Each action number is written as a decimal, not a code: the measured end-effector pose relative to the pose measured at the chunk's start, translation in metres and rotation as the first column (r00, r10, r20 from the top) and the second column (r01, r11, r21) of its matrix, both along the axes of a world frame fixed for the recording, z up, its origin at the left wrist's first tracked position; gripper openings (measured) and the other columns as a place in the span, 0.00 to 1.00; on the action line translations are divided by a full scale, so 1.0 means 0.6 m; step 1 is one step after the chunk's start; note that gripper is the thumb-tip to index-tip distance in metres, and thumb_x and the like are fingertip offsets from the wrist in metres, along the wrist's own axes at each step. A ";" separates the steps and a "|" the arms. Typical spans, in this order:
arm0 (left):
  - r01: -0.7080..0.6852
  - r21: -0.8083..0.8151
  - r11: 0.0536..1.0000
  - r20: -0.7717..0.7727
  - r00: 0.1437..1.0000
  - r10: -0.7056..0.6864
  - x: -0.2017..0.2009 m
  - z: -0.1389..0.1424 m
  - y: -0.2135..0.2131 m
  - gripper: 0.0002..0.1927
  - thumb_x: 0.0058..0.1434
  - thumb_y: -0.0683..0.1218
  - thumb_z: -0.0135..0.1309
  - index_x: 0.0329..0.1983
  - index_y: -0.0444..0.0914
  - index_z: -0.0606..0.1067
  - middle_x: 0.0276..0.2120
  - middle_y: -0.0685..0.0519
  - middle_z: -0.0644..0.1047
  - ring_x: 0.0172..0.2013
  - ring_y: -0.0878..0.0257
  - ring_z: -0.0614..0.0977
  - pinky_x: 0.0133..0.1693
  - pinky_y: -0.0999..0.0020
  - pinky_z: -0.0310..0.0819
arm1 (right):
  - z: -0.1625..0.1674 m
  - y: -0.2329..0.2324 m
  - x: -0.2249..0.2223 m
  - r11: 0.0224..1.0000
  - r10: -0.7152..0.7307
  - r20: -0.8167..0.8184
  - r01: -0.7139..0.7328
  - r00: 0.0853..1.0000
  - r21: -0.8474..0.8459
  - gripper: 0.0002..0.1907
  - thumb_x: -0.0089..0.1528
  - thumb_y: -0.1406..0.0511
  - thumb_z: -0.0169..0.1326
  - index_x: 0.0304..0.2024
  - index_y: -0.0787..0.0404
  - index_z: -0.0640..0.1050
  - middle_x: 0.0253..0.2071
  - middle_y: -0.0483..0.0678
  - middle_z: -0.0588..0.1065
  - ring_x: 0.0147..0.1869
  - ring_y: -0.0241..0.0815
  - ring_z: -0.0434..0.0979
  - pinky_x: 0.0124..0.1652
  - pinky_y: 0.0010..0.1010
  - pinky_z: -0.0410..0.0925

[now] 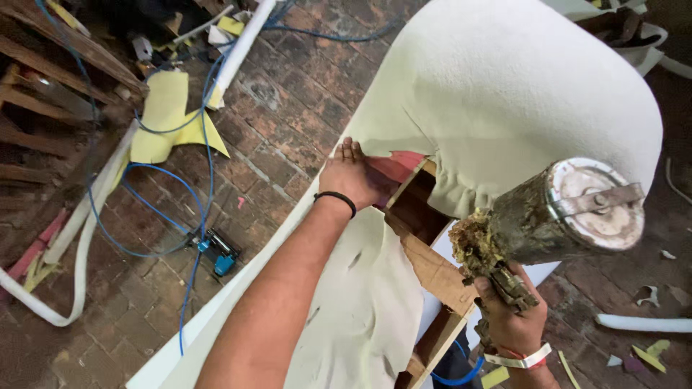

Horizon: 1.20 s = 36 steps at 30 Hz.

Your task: The person smooths and stretches a white fabric cover over a wooden chair frame, then uses a pneumatic staple gun to secure the fabric. They later use shears to trim excess fabric around the edges of the frame.

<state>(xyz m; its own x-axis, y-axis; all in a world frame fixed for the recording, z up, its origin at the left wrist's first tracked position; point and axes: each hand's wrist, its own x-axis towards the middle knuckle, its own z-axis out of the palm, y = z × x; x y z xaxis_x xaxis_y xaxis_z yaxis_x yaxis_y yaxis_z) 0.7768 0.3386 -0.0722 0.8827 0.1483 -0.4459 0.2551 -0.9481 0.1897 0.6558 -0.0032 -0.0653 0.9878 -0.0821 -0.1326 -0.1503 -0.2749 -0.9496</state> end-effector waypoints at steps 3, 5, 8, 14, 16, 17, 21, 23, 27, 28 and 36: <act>-0.012 -0.278 0.961 0.194 0.979 0.069 -0.022 -0.019 0.043 0.61 0.56 0.74 0.52 0.77 0.29 0.45 0.76 0.36 0.45 0.76 0.47 0.46 0.73 0.60 0.41 | 0.018 0.014 -0.005 0.999 0.051 -0.009 -0.051 0.999 -0.018 0.22 0.59 0.64 0.66 0.53 0.68 0.78 0.35 0.43 0.77 0.35 0.30 0.73 0.34 0.22 0.68; -0.098 -0.498 0.862 0.198 0.955 0.222 -0.050 -0.036 0.057 0.58 0.59 0.73 0.47 0.79 0.33 0.46 0.78 0.38 0.47 0.77 0.48 0.48 0.75 0.58 0.42 | 0.026 0.016 -0.002 0.993 0.097 -0.002 -0.097 0.995 -0.069 0.20 0.59 0.63 0.66 0.50 0.67 0.78 0.32 0.43 0.77 0.33 0.30 0.74 0.32 0.23 0.68; -0.073 -0.144 0.987 0.107 0.990 0.089 -0.077 -0.053 0.036 0.62 0.54 0.73 0.54 0.78 0.35 0.43 0.78 0.40 0.43 0.77 0.49 0.43 0.72 0.52 0.38 | 0.032 0.013 0.009 0.987 0.121 -0.005 -0.121 0.993 -0.102 0.18 0.59 0.62 0.66 0.46 0.67 0.78 0.30 0.45 0.77 0.31 0.32 0.74 0.29 0.24 0.67; -0.051 -0.054 0.997 0.277 0.959 0.064 -0.099 -0.039 -0.002 0.65 0.53 0.76 0.53 0.78 0.34 0.39 0.77 0.41 0.41 0.76 0.47 0.40 0.72 0.50 0.30 | 0.030 -0.001 0.018 0.990 0.095 -0.047 -0.099 0.994 -0.101 0.22 0.57 0.59 0.65 0.47 0.66 0.78 0.28 0.47 0.78 0.28 0.33 0.76 0.26 0.26 0.67; -0.060 -0.042 0.997 0.313 0.947 0.070 -0.096 -0.034 -0.009 0.64 0.54 0.75 0.52 0.77 0.32 0.39 0.77 0.39 0.42 0.76 0.46 0.40 0.72 0.50 0.30 | 0.028 -0.007 0.019 0.992 0.068 -0.066 -0.075 0.995 -0.099 0.22 0.57 0.59 0.66 0.48 0.67 0.78 0.27 0.48 0.79 0.28 0.34 0.77 0.25 0.27 0.67; -0.067 -0.036 0.997 0.332 0.940 0.076 -0.093 -0.035 -0.015 0.64 0.55 0.75 0.52 0.77 0.31 0.40 0.77 0.38 0.42 0.76 0.45 0.40 0.72 0.50 0.30 | 0.026 -0.010 0.020 0.992 0.055 -0.071 -0.063 0.996 -0.107 0.22 0.57 0.59 0.66 0.48 0.67 0.78 0.28 0.49 0.79 0.28 0.35 0.77 0.26 0.27 0.67; -0.182 -0.032 0.983 0.361 0.915 0.181 -0.080 -0.047 -0.046 0.63 0.56 0.75 0.50 0.77 0.31 0.41 0.77 0.39 0.44 0.76 0.47 0.42 0.72 0.50 0.31 | 0.019 -0.025 0.027 0.985 0.072 -0.005 -0.072 0.997 -0.155 0.23 0.59 0.59 0.66 0.49 0.68 0.78 0.31 0.49 0.78 0.32 0.35 0.77 0.29 0.27 0.68; -0.158 -0.037 0.987 0.388 0.908 0.160 -0.080 -0.053 -0.049 0.62 0.56 0.75 0.50 0.76 0.30 0.43 0.77 0.39 0.44 0.76 0.48 0.43 0.72 0.49 0.32 | 0.017 -0.029 0.029 0.984 0.093 0.020 -0.089 0.995 -0.155 0.24 0.59 0.58 0.66 0.50 0.67 0.78 0.32 0.48 0.79 0.33 0.33 0.77 0.31 0.26 0.69; -0.162 -0.047 0.986 0.365 0.916 0.168 -0.081 -0.056 -0.036 0.60 0.56 0.74 0.51 0.77 0.31 0.44 0.77 0.40 0.45 0.76 0.47 0.45 0.72 0.52 0.34 | 0.018 -0.031 0.026 0.984 0.080 -0.012 -0.081 0.997 -0.160 0.23 0.58 0.59 0.65 0.50 0.67 0.78 0.33 0.46 0.80 0.34 0.33 0.80 0.31 0.26 0.72; -0.154 -0.065 0.986 0.393 0.904 0.167 -0.081 -0.056 -0.033 0.59 0.57 0.73 0.51 0.77 0.31 0.45 0.77 0.40 0.46 0.76 0.47 0.46 0.73 0.52 0.35 | 0.019 -0.031 0.024 0.986 0.072 -0.024 -0.074 0.997 -0.147 0.23 0.58 0.59 0.65 0.50 0.67 0.78 0.32 0.46 0.80 0.34 0.33 0.79 0.31 0.25 0.71; -0.049 -0.236 0.971 0.475 0.866 0.159 -0.081 -0.049 -0.018 0.57 0.56 0.68 0.55 0.77 0.30 0.48 0.75 0.39 0.56 0.74 0.47 0.55 0.72 0.50 0.42 | 0.006 -0.027 0.011 0.994 0.055 -0.069 -0.062 0.996 -0.095 0.22 0.58 0.60 0.67 0.47 0.68 0.78 0.30 0.47 0.77 0.31 0.33 0.74 0.30 0.25 0.66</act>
<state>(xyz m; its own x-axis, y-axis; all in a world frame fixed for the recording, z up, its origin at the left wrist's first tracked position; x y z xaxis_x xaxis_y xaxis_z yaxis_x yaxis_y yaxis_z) 0.7283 0.3279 -0.1019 0.9790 0.2039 0.0060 0.1729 -0.8453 0.5055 0.6627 -0.0195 -0.0617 0.9806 -0.0400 -0.1922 -0.1930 -0.3750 -0.9067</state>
